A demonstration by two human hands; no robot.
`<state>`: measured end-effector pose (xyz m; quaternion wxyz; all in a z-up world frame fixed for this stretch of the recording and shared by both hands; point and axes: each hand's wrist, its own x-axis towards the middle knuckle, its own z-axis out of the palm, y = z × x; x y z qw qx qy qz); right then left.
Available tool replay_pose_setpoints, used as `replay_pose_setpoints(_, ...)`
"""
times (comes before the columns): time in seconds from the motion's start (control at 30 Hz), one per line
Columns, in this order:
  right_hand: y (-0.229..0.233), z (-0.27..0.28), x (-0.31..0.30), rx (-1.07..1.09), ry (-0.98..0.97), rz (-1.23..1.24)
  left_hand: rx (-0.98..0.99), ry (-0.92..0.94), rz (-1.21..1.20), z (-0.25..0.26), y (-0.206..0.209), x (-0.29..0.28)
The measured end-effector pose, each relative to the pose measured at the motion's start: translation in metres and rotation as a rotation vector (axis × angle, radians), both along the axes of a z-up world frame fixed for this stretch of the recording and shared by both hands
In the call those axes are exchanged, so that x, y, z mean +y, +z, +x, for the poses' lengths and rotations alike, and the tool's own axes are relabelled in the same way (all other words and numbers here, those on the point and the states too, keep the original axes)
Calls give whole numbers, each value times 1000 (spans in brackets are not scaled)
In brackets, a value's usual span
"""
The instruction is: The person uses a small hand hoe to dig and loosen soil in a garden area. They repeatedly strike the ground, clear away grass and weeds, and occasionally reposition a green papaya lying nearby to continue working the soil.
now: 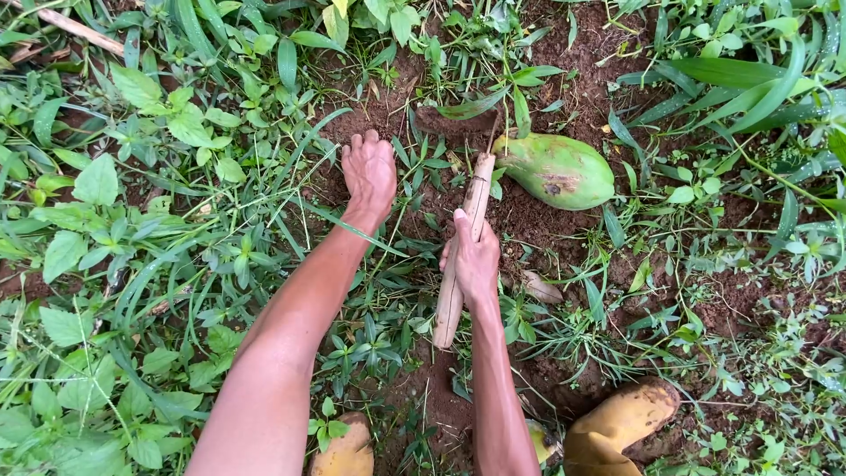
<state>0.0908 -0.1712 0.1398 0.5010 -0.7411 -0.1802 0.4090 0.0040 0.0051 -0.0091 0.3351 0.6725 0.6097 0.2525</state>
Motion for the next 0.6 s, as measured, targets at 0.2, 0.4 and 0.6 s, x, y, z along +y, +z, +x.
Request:
replay_pose_setpoints(0.2, 19, -3, 42, -205, 25, 119, 137, -17, 185, 5, -101, 20)
replay_pose_setpoints(0.4, -33, -5, 65, -188, 168, -58, -57, 136, 172, -3, -58, 22)
replay_pose_setpoints(0.6, -29, -5, 37, -137, 248, -149, 118, 112, 153, -1, -92, 28)
